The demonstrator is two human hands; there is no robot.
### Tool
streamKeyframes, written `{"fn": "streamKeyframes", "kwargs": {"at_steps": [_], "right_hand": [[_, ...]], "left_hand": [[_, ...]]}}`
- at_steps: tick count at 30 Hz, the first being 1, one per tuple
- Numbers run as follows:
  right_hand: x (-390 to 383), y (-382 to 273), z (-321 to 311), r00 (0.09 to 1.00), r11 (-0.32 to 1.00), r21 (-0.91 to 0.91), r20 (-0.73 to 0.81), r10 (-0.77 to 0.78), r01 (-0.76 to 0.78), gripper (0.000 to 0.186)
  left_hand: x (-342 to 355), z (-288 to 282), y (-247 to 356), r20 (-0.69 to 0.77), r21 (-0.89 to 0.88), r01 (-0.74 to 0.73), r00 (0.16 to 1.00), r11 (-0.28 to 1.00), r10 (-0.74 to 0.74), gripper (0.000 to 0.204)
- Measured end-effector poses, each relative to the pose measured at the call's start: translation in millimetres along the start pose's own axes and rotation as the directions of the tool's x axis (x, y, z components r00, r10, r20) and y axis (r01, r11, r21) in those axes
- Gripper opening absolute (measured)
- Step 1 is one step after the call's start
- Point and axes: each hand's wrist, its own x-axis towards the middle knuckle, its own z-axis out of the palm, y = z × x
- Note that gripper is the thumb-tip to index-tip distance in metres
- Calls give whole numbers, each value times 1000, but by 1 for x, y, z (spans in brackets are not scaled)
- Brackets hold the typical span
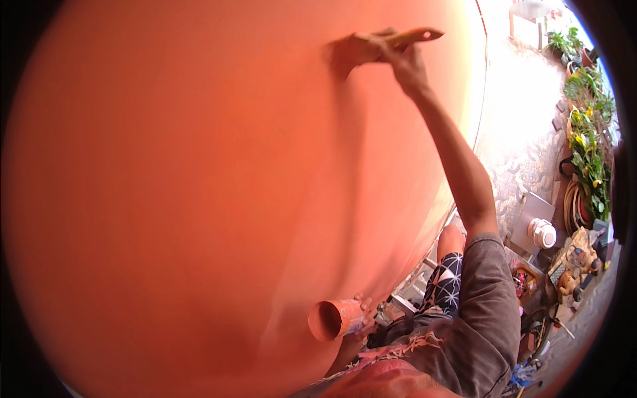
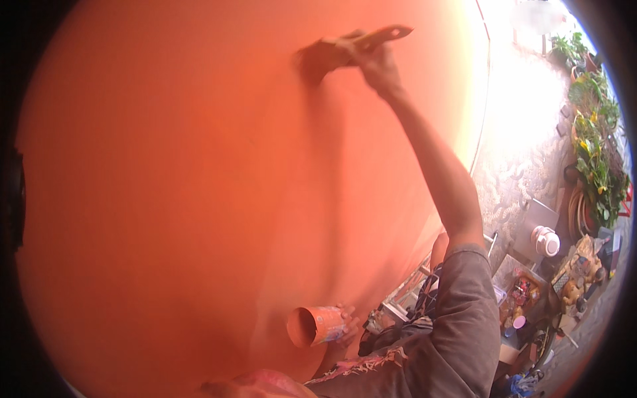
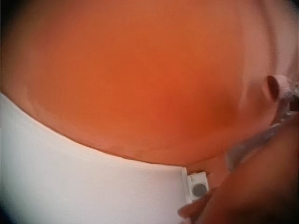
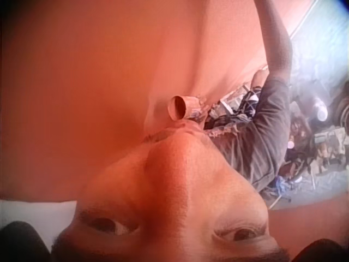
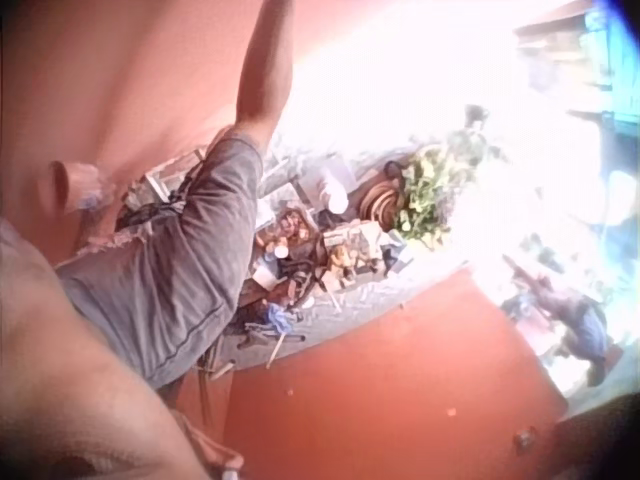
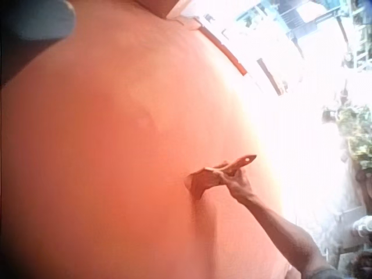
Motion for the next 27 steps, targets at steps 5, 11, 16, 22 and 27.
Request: {"fn": "streamKeyframes", "kwargs": {"at_steps": [5, 11, 16, 22, 27], "right_hand": [[111, 26, -70, 876, 846, -512, -329, -353, 149, 24], [44, 20, -8, 792, 637, -634, -62, -608, 439, 19], [-133, -54, 79, 833, 845, -147, 322, -450, 514, 12], [-148, -77, 92, 799, 966, 52, 552, -240, 255, 19], [8, -62, 14, 904, 875, -339, -130, -408, 346, 38]], "left_hand": [[-3, 6, 3, 19, 13, -12, 1000, 1000, 12, 44], [-14, 4, -7, 31, 1, -74, 997, 997, 74, 44], [-26, 3, -21, 31, -11, -124, 992, 992, 125, 44], [-46, 6, -30, 51, 10, -188, 981, 982, 187, 45], [-55, 15, -34, 76, 18, -287, 955, 958, 285, 45]]}}
